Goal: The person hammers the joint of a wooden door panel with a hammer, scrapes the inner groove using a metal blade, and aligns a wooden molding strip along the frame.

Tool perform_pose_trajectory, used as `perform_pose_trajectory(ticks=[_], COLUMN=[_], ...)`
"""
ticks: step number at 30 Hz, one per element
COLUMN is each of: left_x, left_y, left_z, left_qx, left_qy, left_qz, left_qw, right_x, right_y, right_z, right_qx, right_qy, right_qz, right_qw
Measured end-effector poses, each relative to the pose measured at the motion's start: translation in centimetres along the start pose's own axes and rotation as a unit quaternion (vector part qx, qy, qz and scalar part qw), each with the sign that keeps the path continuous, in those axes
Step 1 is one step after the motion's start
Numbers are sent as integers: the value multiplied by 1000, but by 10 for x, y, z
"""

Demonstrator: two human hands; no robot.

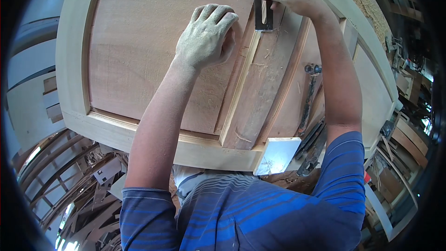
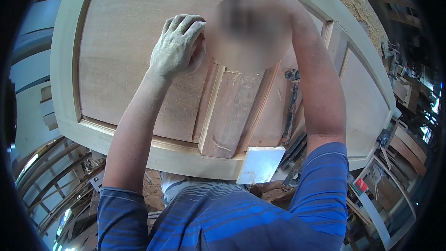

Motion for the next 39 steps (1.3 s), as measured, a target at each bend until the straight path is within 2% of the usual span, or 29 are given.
perform_pose_trajectory(ticks=[2, 6, 7, 11, 14, 15, 18, 19, 22, 23, 27, 30, 31, 34, 35, 38, 39], left_x=[-2, -1, -1, -3, -1, -1, -1, -2, -1, 0, -1, -1, -1, -2, -2, -2, -2], left_y=[-1, -1, -1, -2, -1, 0, 0, 0, 0, 1, -1, 0, -1, 0, 0, 0, -1], left_z=[1, 2, 1, 3, 1, 0, 2, 2, 1, 1, 2, 1, 1, 1, 1, -1, -2], left_qx=[6, 9, 10, 12, 7, 4, 5, 5, 3, 3, 8, 14, 12, 6, 5, 7, 10], left_qy=[0, 5, 3, 0, 4, 6, -8, -6, -3, -5, -2, -4, -2, -2, -1, 8, 12], left_qz=[2, 5, 3, -1, 5, 7, -4, -3, 2, 0, 1, 1, 2, 2, 0, -2, -2], left_qw=[1000, 1000, 1000, 1000, 1000, 1000, 1000, 1000, 1000, 1000, 1000, 1000, 1000, 1000, 1000, 1000, 1000], right_x=[5, 1, 1, 7, 1, -1, 7, 8, 2, 0, 9, -4, -6, 10, 9, -10, -7], right_y=[17, -6, -4, 10, -11, -13, 8, 4, -4, -5, 15, -9, -13, 14, 14, -11, -5], right_z=[1, 11, 15, 2, 18, 19, 12, 8, 33, 32, 30, 52, 44, 35, 35, 49, 45], right_qx=[153, 8, -7, 128, 13, 7, 161, 141, 78, 60, 128, 56, 72, 111, 62, 56, 71], right_qy=[-20, -15, -16, -5, -45, -56, -75, -44, -91, -95, -23, -29, -94, -41, 9, -47, -77], right_qz=[72, -27, -80, 29, -54, -49, 50, 29, -39, -28, -24, -150, -36, -58, -117, -104, -48], right_qw=[985, 1000, 997, 991, 997, 997, 983, 989, 992, 993, 991, 987, 992, 991, 991, 992, 993])
Point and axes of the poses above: each hand's wrist, its own x-axis towards the middle knuckle, its own z-axis out of the palm, y = z × x, the point moved 7 cm from there along x, towards the middle knuckle, and after that the axes turned 1 degree about z, right-handed, at the moved point
